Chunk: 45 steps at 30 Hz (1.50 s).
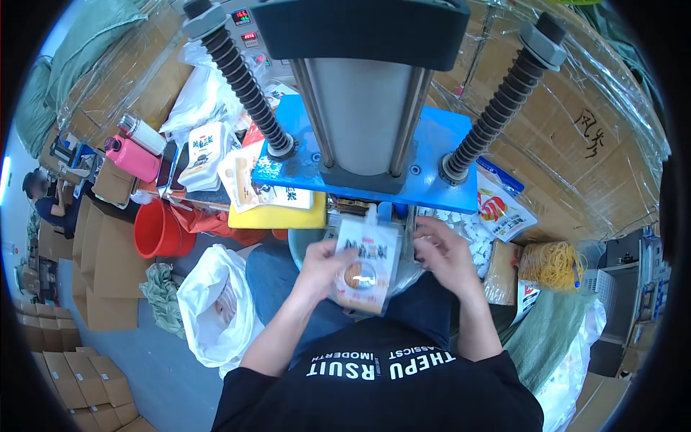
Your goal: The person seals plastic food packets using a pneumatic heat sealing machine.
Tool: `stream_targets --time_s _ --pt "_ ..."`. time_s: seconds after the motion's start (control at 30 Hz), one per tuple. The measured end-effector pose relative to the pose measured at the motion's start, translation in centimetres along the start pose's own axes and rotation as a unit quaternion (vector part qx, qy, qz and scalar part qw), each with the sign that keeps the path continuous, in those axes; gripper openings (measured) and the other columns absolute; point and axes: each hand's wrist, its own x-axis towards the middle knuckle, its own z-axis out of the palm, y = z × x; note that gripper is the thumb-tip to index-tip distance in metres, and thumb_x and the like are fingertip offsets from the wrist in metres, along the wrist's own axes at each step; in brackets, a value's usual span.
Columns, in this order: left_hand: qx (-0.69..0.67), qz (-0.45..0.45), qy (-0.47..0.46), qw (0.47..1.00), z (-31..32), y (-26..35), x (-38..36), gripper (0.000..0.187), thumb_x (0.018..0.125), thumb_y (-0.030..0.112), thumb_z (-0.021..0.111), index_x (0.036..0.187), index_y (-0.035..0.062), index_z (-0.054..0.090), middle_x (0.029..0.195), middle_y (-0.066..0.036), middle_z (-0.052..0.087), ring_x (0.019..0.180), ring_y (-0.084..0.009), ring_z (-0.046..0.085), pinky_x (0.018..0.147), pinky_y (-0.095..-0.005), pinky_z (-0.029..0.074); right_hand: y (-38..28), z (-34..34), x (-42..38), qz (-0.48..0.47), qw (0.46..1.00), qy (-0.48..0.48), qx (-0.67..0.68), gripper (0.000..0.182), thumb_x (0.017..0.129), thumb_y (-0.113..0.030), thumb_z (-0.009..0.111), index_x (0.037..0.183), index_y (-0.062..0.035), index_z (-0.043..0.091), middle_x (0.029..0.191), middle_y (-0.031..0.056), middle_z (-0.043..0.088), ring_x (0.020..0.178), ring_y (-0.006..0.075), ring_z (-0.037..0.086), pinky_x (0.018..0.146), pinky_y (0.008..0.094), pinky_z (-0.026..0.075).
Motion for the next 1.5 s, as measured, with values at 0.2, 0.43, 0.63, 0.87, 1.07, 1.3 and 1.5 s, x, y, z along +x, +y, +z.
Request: stream_targets --time_s 0.2,0.43,0.63,0.87,1.07,1.3,1.5 --pt "-0.048 0.000 0.032 0.998 -0.7 -0.8 4.1 0.019 0.088 0.004 0.066 0.100 -0.0100 0.066 0.092 -0.014 0.070 0.079 -0.0177 0.068 0.072 -0.0298 0.056 2.7 -2.7 -0.3 -0.131 0.925 0.152 -0.321 0.022 0.082 -0.003 0.066 0.103 -0.0009 0.064 0.101 0.0131 0.061 0.076 0.0272 0.063 0.065 0.0350 0.050" --pt "0.426 0.158 0.133 0.881 -3.5 4.9 3.2 0.016 0.086 0.017 0.071 0.090 0.0018 0.069 0.074 -0.002 0.061 0.066 -0.0127 0.057 0.058 -0.0272 0.044 4.0 -2.7 0.7 -0.092 0.960 0.189 -0.187 0.014 0.082 0.002 0.063 0.096 -0.0006 0.064 0.090 0.0158 0.062 0.080 0.0309 0.064 0.069 0.0386 0.051" --pt "0.736 0.402 0.152 0.523 -9.1 3.1 0.7 0.050 0.068 0.010 0.074 0.116 0.0102 0.061 0.115 -0.010 0.062 0.110 -0.0315 0.055 0.095 -0.0442 0.040 3.9 -3.7 0.5 -0.110 0.964 0.154 -0.188 0.015 0.081 0.002 0.065 0.096 0.0009 0.063 0.094 0.0135 0.063 0.084 0.0272 0.064 0.068 0.0329 0.052" --pt "0.544 0.361 0.220 0.725 -8.6 4.7 1.9 0.015 0.071 0.004 0.070 0.086 0.0052 0.068 0.080 -0.009 0.061 0.075 -0.0282 0.056 0.070 -0.0360 0.044 2.8 -2.5 -0.4 0.034 0.987 0.140 0.066 0.019 0.085 0.000 0.063 0.104 -0.0013 0.067 0.091 0.0072 0.065 0.078 0.0144 0.061 0.069 0.0252 0.048" --pt "0.485 0.355 0.100 0.793 -1.3 3.4 -2.3 0.019 0.062 0.001 0.076 0.079 0.0033 0.068 0.073 -0.007 0.061 0.071 -0.0278 0.054 0.065 -0.0368 0.045 -2.2 -0.5 -0.4 -0.120 0.985 -0.060 -0.111 0.020 0.084 -0.005 0.067 0.104 -0.0001 0.068 0.091 0.0119 0.067 0.080 0.0207 0.063 0.074 0.0292 0.049" --pt "0.240 0.049 -0.067 0.967 -0.6 1.4 -4.2 0.015 0.083 0.013 0.073 0.086 -0.0014 0.071 0.073 0.000 0.067 0.064 -0.0043 0.054 0.056 -0.0250 0.043 -4.0 2.5 0.3 -0.142 0.983 -0.098 -0.069 0.019 0.084 -0.006 0.067 0.102 -0.0009 0.069 0.094 0.0120 0.068 0.080 0.0188 0.063 0.072 0.0296 0.050" --pt "0.026 -0.002 -0.008 1.000 0.4 -0.2 -1.4 0.017 0.087 0.006 0.067 0.097 -0.0076 0.069 0.089 -0.011 0.071 0.078 -0.0118 0.066 0.069 -0.0265 0.054 -0.9 1.7 0.4 -0.050 0.997 0.010 -0.062 0.043 0.086 -0.006 0.065 0.128 -0.0024 0.054 0.098 0.0071 0.065 0.074 0.0101 0.058 0.064 0.0251 0.048"
